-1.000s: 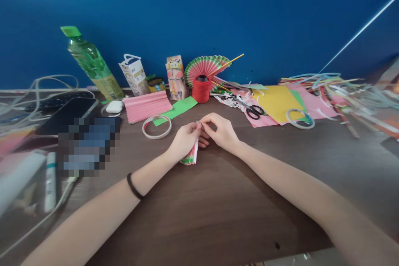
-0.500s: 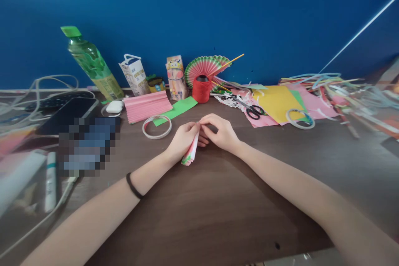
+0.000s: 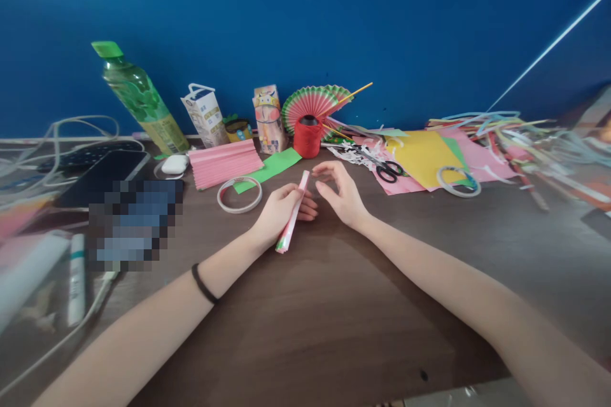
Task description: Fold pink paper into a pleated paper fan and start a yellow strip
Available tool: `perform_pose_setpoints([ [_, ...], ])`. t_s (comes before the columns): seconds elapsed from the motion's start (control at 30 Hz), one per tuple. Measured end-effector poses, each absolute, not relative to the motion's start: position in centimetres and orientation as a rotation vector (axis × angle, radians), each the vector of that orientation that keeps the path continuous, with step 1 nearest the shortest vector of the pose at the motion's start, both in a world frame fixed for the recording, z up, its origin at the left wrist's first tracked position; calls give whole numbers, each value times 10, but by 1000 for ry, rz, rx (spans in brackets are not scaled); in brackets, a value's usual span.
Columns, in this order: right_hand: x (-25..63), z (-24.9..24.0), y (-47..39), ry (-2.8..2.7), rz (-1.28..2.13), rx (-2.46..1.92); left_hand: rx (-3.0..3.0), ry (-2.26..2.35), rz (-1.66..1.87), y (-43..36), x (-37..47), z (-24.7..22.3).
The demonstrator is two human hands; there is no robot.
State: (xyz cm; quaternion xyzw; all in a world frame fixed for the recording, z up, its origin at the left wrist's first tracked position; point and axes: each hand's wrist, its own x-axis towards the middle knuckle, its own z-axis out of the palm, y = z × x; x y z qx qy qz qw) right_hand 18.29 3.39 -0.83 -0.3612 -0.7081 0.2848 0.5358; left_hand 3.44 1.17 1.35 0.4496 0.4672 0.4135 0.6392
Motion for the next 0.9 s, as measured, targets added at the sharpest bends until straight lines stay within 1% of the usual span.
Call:
perform_pose_setpoints([
  [0.13,185,-10,44,-1507,1106,-930,1070,1052,842,14,31,14],
  [0.2,186,-9,45,-1489,1248,-911,1098,1036,760,16,29,17],
  [0.4,191,-5,45,-1496,1380,-785,1283,941,491,23,15,34],
  [0.5,193,-5,46,-1529,1524,-710,1470,900,399,26,6,47],
  [0.67,191,-3,42,-1465,1752,-629,1785,924,143,24,-3,71],
  [0.77,189,0,38,-1461,1833,-601,1854,959,106,23,-7,78],
  [0.9,189,3,36,-1507,1877,-683,2035,1085,54,27,-13,80],
])
